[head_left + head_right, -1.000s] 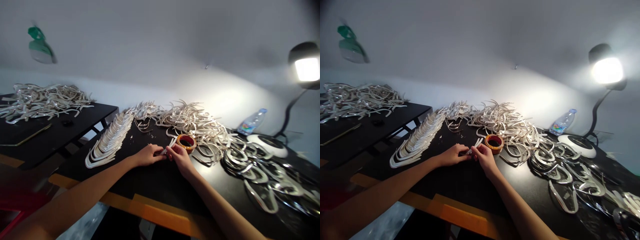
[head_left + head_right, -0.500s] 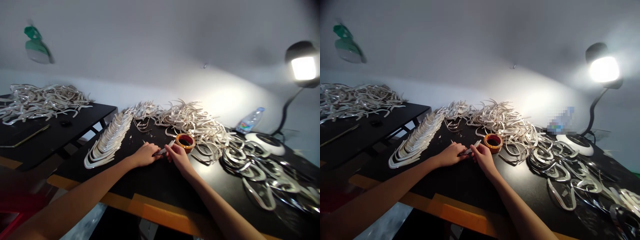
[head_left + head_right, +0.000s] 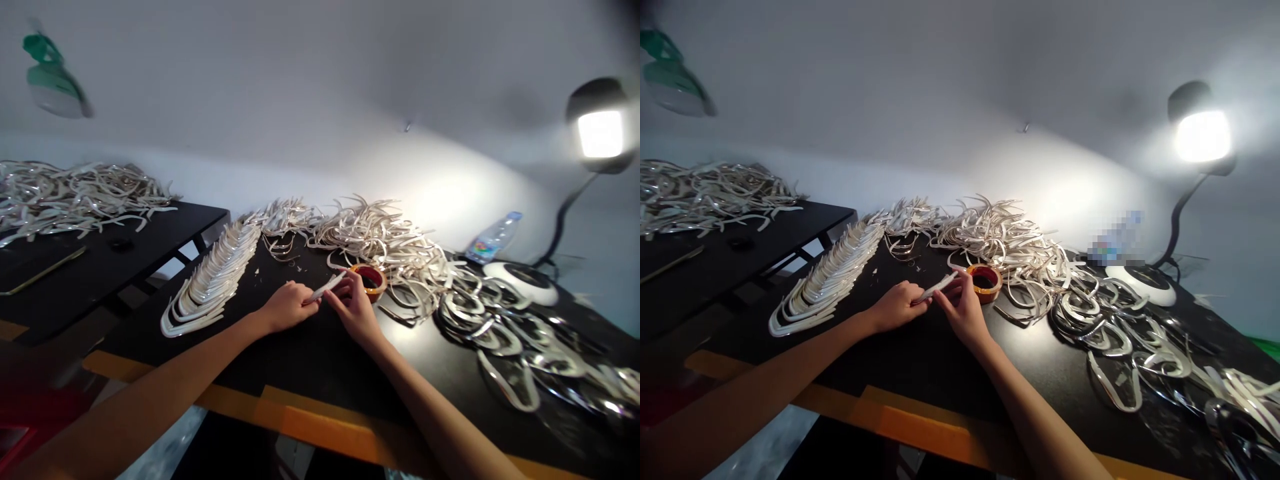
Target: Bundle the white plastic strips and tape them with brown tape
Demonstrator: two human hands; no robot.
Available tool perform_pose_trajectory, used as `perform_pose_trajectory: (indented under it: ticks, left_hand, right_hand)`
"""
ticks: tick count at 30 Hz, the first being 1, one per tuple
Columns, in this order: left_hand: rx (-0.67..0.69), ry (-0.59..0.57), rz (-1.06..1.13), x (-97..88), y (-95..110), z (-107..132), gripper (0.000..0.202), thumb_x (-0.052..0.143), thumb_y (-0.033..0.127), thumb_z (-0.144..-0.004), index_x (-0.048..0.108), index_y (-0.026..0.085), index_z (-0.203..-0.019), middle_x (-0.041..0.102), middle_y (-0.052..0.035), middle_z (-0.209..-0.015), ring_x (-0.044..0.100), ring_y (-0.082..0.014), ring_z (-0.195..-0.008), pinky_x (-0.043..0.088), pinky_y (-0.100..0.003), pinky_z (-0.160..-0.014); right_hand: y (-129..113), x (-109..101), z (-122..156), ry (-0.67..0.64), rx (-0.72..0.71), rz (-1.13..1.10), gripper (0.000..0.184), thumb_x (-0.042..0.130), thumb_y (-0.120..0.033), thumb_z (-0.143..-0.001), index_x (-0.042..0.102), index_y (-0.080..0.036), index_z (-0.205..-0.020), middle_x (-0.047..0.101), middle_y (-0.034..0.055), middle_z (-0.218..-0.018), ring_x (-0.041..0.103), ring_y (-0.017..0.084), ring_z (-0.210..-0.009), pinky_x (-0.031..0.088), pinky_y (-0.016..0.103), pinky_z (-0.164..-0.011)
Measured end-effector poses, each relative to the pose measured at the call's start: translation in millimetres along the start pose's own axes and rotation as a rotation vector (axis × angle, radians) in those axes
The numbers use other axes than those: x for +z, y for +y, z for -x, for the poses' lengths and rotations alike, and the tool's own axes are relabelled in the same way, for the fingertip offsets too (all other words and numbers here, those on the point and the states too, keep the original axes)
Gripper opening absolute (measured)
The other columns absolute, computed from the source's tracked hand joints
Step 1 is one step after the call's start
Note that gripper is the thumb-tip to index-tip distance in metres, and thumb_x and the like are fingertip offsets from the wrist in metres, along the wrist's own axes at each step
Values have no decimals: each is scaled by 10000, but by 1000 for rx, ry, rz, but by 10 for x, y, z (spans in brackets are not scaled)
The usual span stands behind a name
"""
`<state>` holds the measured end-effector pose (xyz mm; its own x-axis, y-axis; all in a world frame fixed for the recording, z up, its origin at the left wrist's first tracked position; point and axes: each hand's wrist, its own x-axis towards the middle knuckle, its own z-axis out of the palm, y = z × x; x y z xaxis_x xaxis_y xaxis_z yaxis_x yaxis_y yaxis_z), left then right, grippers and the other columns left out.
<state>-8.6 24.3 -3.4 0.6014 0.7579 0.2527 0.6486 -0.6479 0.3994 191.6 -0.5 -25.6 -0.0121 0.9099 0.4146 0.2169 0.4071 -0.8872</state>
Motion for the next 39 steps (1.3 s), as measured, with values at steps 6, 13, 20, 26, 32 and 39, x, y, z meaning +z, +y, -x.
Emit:
perform_pose_trajectory:
  ticks: [6, 13, 20, 26, 32, 39]
  left_hand:
    - [-1, 53, 77, 62, -54, 13, 333, 628, 301, -905, 536, 194, -603, 587, 9, -619, 544, -161, -632, 360, -297, -721]
    - [24, 143, 207, -13, -4, 26, 194, 562, 268, -933, 548, 193, -755, 533, 31, -712, 492, -131, -647, 354, -257, -630]
    - [-125, 346, 466, -103, -10, 10, 250, 575, 448, -992, 610, 203, -960, 530, 47, -712, 494, -122, -639, 390, -237, -617]
    - [-253, 227, 672, 17, -38, -33, 329, 564, 518, -993, 621, 194, -1000, 522, 58, -649, 488, -98, -492, 375, -215, -475]
    - [-407, 160, 964, 19, -53, -67, 333, 646, 459, -953, 627, 153, -1082, 640, 5, -759, 557, -88, -479, 471, -213, -465]
    - [-400, 175, 883, 46, -138, -60, 319, 696, 389, -923, 707, 131, -1111, 760, -83, -889, 695, -146, -601, 575, -261, -584]
  right_hand:
    - [-98, -107, 3, -83, -400, 577, 485, 676, -196, -927, 629, -318, -1395, 457, 96, -1582, 420, 345, -1447, 431, 578, -1168]
    - [-180, -152, -22, -231, -305, 608, 245, 498, -247, -1036, 714, -235, -1151, 767, 103, -1088, 673, 292, -986, 509, 456, -923]
    - [-126, -126, -1, -67, -70, 334, 380, 433, -427, -1075, 546, -244, -762, 613, 8, -649, 550, 176, -587, 421, 302, -638]
    - [-106, -110, -26, -44, -30, 295, 277, 470, -407, -1043, 672, -219, -1022, 716, 57, -906, 640, 214, -809, 473, 320, -778]
    - [40, -117, -51, -20, 97, 211, 308, 576, -427, -962, 670, -183, -1126, 724, 74, -943, 655, 224, -822, 492, 323, -745]
    - [34, -144, -23, -44, 98, 298, 250, 548, -425, -987, 676, -212, -1011, 666, 17, -727, 592, 194, -648, 431, 307, -628]
